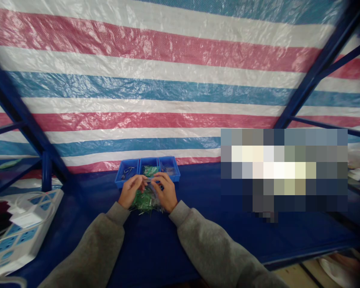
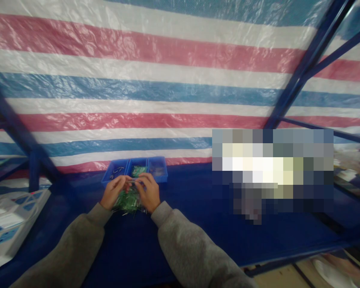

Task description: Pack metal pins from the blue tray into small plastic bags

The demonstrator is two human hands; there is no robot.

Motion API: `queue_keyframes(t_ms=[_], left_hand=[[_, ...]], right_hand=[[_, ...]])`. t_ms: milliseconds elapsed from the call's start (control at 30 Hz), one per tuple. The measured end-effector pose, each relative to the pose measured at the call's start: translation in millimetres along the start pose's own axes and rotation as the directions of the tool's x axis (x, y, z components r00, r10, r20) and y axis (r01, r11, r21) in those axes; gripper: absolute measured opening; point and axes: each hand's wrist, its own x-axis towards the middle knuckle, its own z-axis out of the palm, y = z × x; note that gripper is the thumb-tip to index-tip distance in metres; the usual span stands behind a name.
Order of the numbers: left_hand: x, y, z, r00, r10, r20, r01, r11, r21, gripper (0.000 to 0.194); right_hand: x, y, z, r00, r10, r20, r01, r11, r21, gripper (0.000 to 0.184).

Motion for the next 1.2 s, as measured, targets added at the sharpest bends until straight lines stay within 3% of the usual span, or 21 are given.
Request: queue_keyframes(t_ms=[233, 467, 667, 800, 1067, 1200], left_hand=[[0.3, -3.8, -1.1, 0.986, 0.162, -0.042, -0.149, 0.964, 0.219, 0.019], [-1.7, -1.1, 1.0, 1.000, 0.009, -0.002, -0.008, 0.996, 0.091, 0.029], [-0.9, 4.1, 1.2, 0.998, -0.004, -0.063, 0.002, 1.000, -0.024, 0.036], [-0.3, 4.2, 0.9, 0.999, 0.001, -0.054, 0.000, 1.000, 0.009, 0.025], [-2.4, 3.6, 3.2, 1.000, 0.023, 0.003, -0.023, 0.998, 0.065, 0.030], [-2.6, 1.0, 4.6, 0.996, 0.078, -0.037, -0.072, 0.988, 0.138, 0.025]], right_hand=[[-1.7, 2.3, 1.2, 0.998, 0.059, -0.005, -0.059, 0.997, -0.046, 0.017], [-2.2, -0.1, 0.9, 0.998, 0.058, 0.009, -0.058, 0.998, -0.021, 0.018], [-0.4, -2.2, -2.9, 1.000, 0.015, 0.007, -0.015, 1.000, 0.015, 0.032], [0.2, 1.0, -1.4, 0.999, -0.038, 0.027, 0.039, 0.999, -0.024, 0.025], [1.3, 3.2, -0.6, 0.999, 0.041, -0.011, -0.041, 0.998, -0.047, 0.015], [-0.7, 3.7, 1.3, 0.998, 0.062, -0.018, -0.063, 0.997, -0.044, 0.017]])
